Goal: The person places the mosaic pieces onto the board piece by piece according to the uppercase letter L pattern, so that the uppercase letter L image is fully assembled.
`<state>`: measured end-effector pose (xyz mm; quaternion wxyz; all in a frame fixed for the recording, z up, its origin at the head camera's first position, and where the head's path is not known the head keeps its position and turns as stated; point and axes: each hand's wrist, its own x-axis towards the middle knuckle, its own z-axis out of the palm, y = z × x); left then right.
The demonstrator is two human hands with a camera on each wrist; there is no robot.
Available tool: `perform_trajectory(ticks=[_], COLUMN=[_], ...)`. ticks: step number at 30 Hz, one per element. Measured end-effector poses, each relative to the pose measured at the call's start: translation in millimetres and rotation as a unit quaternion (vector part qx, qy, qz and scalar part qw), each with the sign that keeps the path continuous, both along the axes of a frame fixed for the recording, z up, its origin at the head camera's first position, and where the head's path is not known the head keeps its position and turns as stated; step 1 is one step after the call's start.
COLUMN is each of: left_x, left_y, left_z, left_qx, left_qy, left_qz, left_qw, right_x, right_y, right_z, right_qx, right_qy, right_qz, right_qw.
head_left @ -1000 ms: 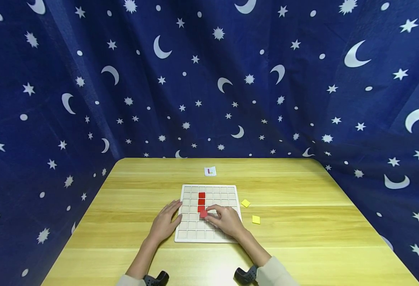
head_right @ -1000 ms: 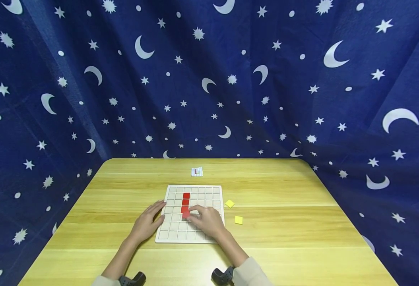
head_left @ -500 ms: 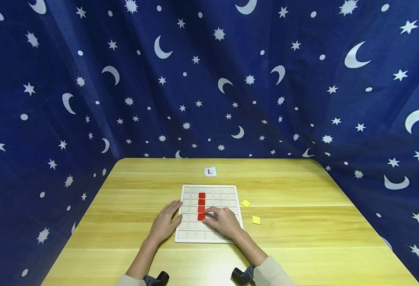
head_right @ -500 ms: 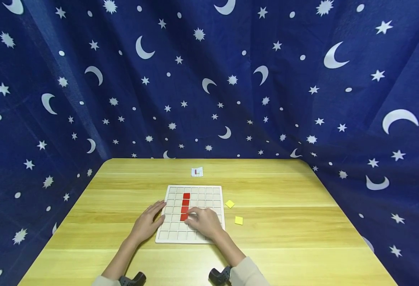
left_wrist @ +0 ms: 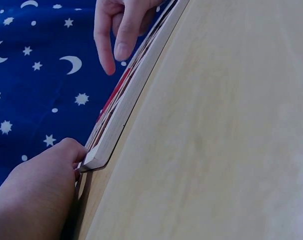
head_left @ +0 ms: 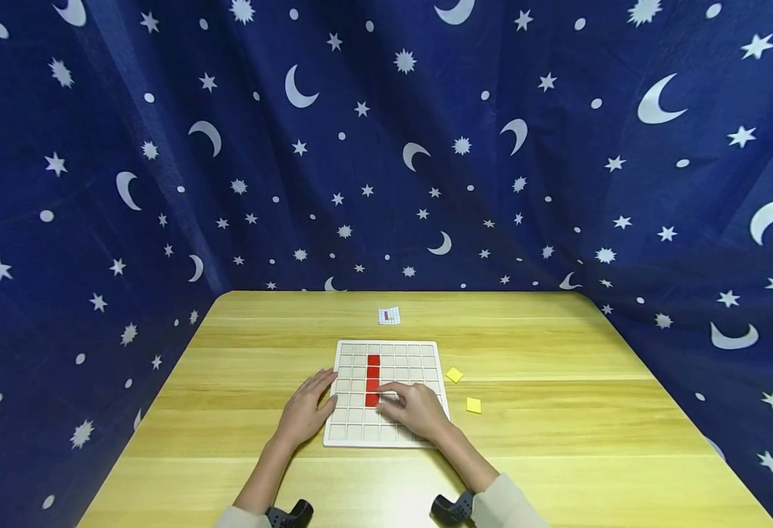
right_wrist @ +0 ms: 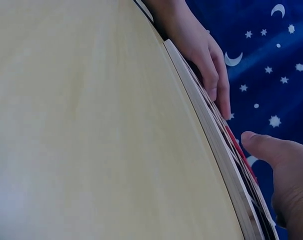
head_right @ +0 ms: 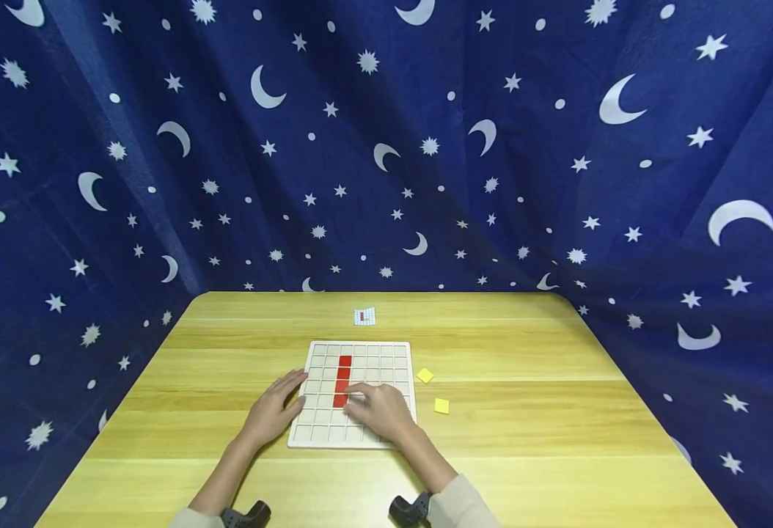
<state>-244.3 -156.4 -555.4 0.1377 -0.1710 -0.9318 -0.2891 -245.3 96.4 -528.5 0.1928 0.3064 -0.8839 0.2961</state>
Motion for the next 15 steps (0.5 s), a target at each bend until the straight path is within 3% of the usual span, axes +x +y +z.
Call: perform_trajectory(ticks=[6, 15], left_x=[0.6, -1.1], left_y=[1.1, 0.3], left_z=[-0.3, -1.5], left_qx=[0.0, -0.005], left_qy=[-0.006, -0.003], left_qz=[0.001, 0.007], left_qw=[1.0, 1.0], right_x=[-0.1, -8.2], right_y=[26, 82], right_z=[0.7, -1.4], right_qx=[-0.031, -0.055], right_qy=[0.008, -0.017], right_qz=[-0.019, -0.103], right_qw=[0.9993, 0.9931])
